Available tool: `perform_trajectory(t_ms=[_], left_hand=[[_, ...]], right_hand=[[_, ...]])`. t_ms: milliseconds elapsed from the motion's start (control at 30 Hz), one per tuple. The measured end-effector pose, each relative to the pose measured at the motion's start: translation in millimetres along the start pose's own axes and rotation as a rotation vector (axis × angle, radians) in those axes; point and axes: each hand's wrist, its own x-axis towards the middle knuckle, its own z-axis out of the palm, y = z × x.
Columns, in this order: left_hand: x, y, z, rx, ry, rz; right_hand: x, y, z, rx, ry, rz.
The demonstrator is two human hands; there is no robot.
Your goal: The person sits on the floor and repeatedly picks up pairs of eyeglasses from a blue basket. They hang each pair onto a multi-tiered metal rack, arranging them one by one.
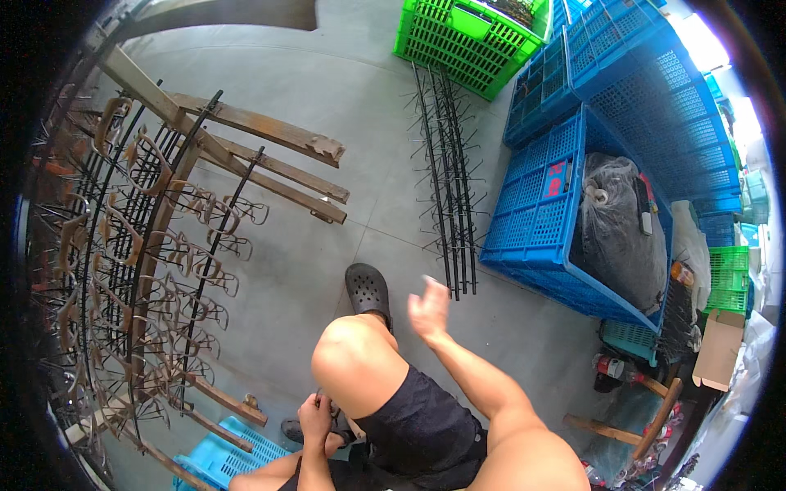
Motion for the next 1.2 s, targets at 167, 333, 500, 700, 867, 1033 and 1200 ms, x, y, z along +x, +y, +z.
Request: perform_trajectory(t_ms=[167, 333, 500, 700, 867, 1033, 1200], left_hand=[[-11, -7, 2, -0.05, 0.022, -0.002], [-21, 21, -13, -0.023, 0.042, -0.014], [-15, 2, -10, -0.125, 0.093, -0.004], [-22, 3, -2, -0.231, 0.069, -0.075], [-16, 4, 4, -0.207, 0.019, -0.013], [-23, 10, 0, -0.135, 0.001, 0.022], [-24, -9, -7, -0.199, 0.049, -0.024]], right_hand=[[-7, 63, -11, -0.115, 0.069, 0.134], [60, 63, 19, -0.128, -0.036, 0.311], [88, 86, 48, -0.123, -0.067, 0.522], [74, 47, -1, 0.94, -0.328, 0.684], [66, 71, -10, 0.726, -0.327, 0.69], [59, 51, 21, 0.167, 0.12, 0.417], [49, 26, 0, -0.004, 0.118, 0.42]])
